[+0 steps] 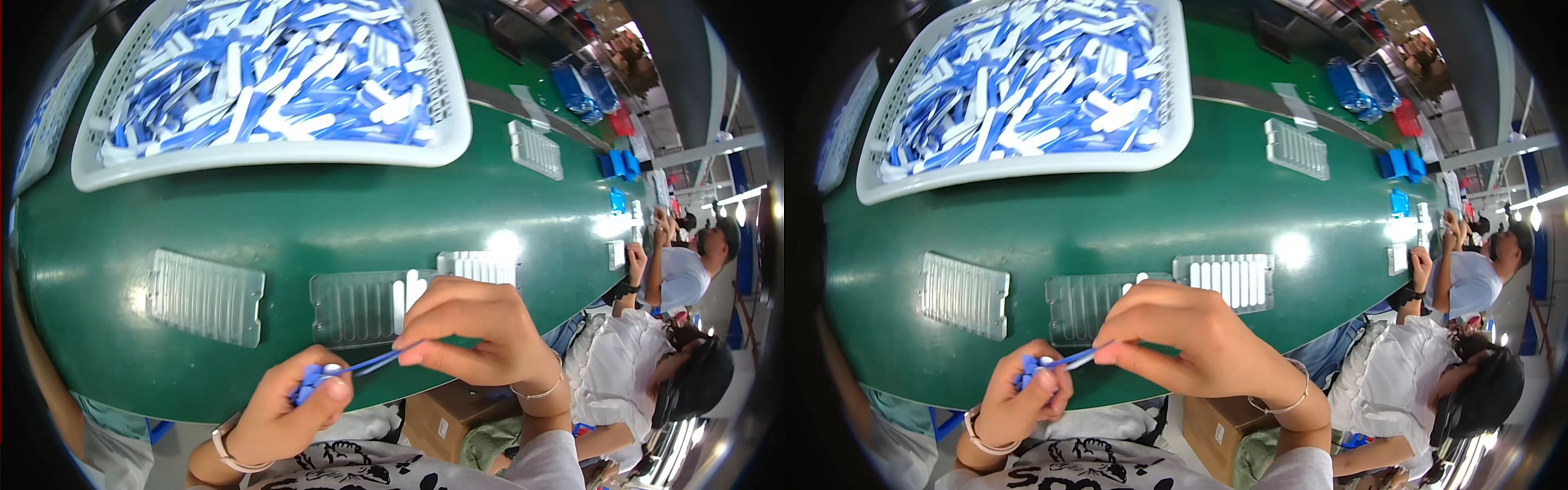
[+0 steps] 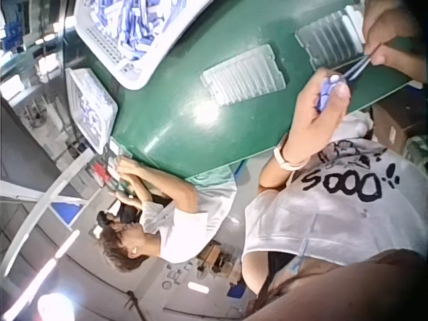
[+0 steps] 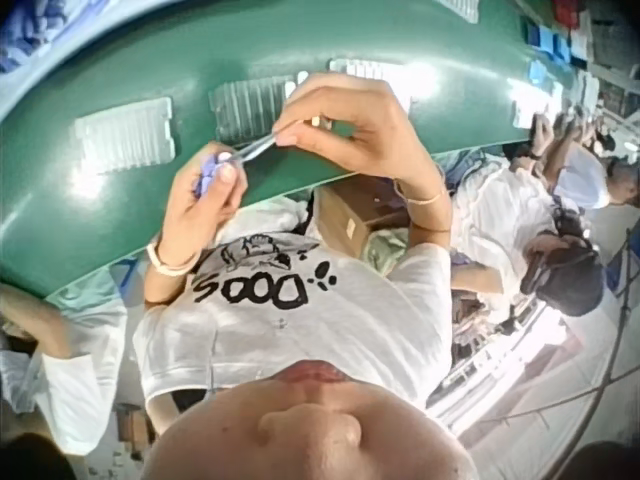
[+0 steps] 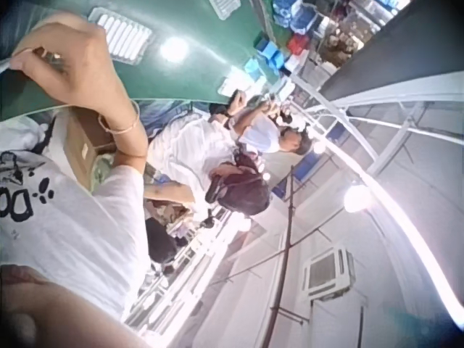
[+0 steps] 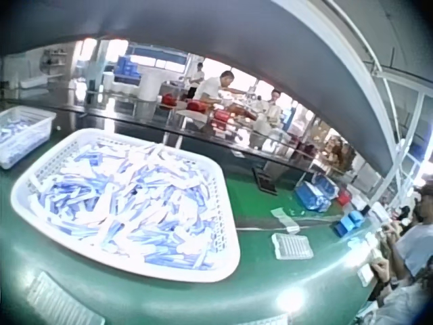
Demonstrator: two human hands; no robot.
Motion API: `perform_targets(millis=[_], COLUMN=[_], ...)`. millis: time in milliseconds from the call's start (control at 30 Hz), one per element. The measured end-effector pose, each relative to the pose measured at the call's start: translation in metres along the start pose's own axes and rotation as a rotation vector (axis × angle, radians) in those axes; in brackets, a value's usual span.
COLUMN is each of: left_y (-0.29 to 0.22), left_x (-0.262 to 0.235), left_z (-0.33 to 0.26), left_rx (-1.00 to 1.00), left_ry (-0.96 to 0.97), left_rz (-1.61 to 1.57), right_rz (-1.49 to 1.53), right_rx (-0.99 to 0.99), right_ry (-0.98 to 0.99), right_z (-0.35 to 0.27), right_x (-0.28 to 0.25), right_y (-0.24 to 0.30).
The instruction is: The person assembles small white components and blue components into clear plastic trays by hand.
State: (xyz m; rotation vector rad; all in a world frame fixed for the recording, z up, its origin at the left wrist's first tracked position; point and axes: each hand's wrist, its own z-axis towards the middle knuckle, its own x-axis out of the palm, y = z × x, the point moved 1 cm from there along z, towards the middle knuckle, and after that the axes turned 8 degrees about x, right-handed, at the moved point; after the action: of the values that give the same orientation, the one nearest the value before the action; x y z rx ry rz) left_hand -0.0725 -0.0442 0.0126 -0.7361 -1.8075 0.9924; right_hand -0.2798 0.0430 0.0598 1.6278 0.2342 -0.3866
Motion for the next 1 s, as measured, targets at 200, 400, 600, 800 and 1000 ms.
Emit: perform_targets(millis=[200, 400, 600, 800, 1000], left_y=[-0.007, -0.008, -0.009, -0.007, -0.009], left_x=[-0.007, -0.006, -0.005, -0.004, -0.007], left_z=[0.0, 0.001, 0.0, -0.002, -0.005], left_rx=[-0.258, -0.153, 0.069, 0.117, 0.068], left_ry=[0.101, -0.087, -0.201, -0.203, -0.204], left_rz=[-0.447, -0.265, -0.035, 0.028, 0.102], right_rz=[-0.022, -0.18, 0.202, 0.361, 0.327], right_rx=[-0.313, -0.317, 0.026, 0.135, 0.248], right_ry=[0.061, 0.003, -0.064, -0.041, -0.152], right_z=[0.002, 0.013, 0.003, 0.0, -0.003], right_x=[0.018, 0.021, 0.033, 0.038, 0.047], right_y=[-0.007, -0.011, -0.02, -0.019, -0.017])
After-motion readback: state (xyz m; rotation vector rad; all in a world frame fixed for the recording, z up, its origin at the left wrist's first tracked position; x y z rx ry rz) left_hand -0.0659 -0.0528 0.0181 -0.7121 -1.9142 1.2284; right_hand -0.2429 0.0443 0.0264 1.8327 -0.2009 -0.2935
